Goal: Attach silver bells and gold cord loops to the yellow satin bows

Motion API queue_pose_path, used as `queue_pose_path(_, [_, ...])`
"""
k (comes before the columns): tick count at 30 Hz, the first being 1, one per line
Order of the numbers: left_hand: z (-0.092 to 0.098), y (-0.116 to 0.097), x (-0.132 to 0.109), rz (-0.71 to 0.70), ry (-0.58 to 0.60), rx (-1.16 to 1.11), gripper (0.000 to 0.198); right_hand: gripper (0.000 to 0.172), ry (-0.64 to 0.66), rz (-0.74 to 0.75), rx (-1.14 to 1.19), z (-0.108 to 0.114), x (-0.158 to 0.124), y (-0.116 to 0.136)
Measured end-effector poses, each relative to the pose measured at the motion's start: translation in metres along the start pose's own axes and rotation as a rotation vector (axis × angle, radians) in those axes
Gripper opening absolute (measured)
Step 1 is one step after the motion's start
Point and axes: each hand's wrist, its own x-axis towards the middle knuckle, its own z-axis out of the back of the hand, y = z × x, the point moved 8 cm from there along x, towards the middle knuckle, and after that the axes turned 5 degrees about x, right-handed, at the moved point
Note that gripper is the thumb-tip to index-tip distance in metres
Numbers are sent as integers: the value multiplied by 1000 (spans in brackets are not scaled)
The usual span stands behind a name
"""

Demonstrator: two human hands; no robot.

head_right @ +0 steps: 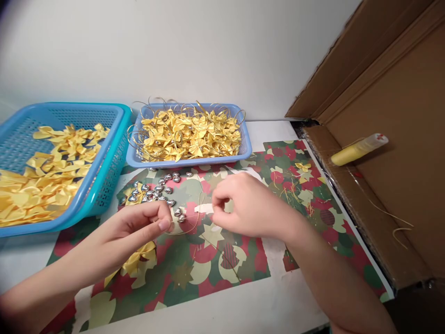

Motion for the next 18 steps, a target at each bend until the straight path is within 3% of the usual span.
queue_pose_path(4, [2, -2, -2, -14, -20, -21, 30, 19, 243, -140, 17, -4, -11, -19])
queue_pose_path(8, [1, -3, -4, -17, -28, -35, 32, 18, 384, -156, 118, -6, -16, -24])
queue_pose_path(10, [-1, -9, -7, -43, -25, -33, 32, 16, 324, -153, 141, -5, -11, -23])
queue_pose_path(14, [-15, -30, -17, -165, -6, 89, 32, 25, -37, -282, -38, -9, 10, -30])
queue_pose_path(18, [-44, -38, -29, -232, 70, 281, 29, 18, -109, -405, -285, -40, 39, -35])
